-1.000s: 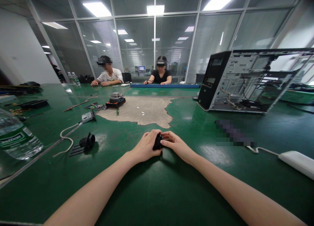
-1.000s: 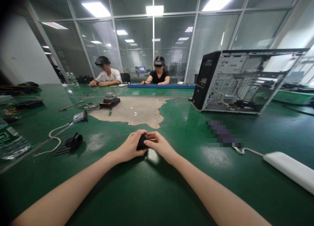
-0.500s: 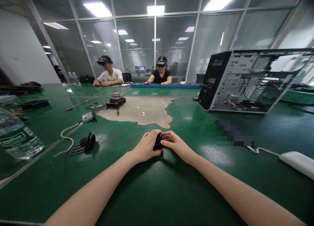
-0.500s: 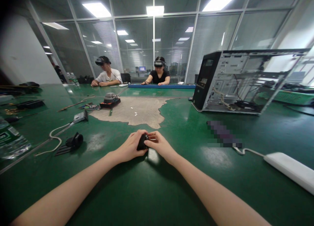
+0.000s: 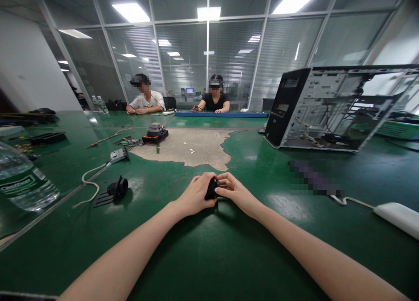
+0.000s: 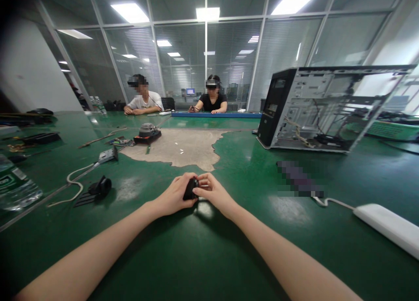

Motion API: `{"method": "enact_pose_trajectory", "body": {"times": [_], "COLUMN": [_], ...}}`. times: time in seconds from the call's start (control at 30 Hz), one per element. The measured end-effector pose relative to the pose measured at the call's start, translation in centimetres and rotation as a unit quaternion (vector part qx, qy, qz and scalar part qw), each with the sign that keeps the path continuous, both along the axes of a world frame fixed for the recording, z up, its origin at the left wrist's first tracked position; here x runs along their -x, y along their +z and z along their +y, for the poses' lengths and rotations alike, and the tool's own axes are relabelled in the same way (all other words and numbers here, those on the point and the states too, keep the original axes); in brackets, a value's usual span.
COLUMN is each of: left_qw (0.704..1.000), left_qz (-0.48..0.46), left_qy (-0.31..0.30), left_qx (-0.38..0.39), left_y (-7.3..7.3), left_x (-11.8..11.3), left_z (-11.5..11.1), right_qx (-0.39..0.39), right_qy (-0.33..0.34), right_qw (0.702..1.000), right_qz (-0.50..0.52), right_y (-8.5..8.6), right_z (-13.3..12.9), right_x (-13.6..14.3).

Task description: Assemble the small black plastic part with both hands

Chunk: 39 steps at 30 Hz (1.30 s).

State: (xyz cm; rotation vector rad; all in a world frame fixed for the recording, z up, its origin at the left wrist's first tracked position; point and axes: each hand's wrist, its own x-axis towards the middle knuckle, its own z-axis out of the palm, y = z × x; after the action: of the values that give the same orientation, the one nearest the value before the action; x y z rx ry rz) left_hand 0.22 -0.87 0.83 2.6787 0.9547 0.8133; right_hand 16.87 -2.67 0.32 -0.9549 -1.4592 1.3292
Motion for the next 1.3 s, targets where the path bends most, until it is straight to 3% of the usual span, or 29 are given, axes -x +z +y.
{"method": "enact_pose_trajectory", "body": {"times": [0.1, 0.3, 0.7, 0.93, 1.3], "left_qw": [1.0, 1.0, 1.0, 1.0, 1.0], "left_qz": [-0.005, 0.001, -0.003, -0.003, -0.004], "left_qy": [-0.001, -0.002, 0.001, 0.0, 0.001], "left_qx": [0.002, 0.003, 0.004, 0.005, 0.002], "left_y": [0.0, 0.1, 0.0, 0.0, 0.0], "left_x": [0.0, 0.1, 0.0, 0.1, 0.0], "left_z": [0.0, -0.1, 0.0, 0.0, 0.0], "right_qx": [-0.002, -0.016, -0.014, -0.029, -0.042], "right_qy": [-0.012, 0.047, -0.025, 0.033, -0.019], "right_qw": [0.999, 0.999, 0.999, 0.999, 0.998], "right_qz": [-0.03, 0.014, -0.034, -0.008, -0.052], "right_y": [-0.1, 0.3, -0.3, 0.6, -0.2], "right_z": [0.1, -0.2, 0.4, -0.1, 0.3], "right_x": [0.0, -0.3, 0.1, -0.3, -0.1]}}
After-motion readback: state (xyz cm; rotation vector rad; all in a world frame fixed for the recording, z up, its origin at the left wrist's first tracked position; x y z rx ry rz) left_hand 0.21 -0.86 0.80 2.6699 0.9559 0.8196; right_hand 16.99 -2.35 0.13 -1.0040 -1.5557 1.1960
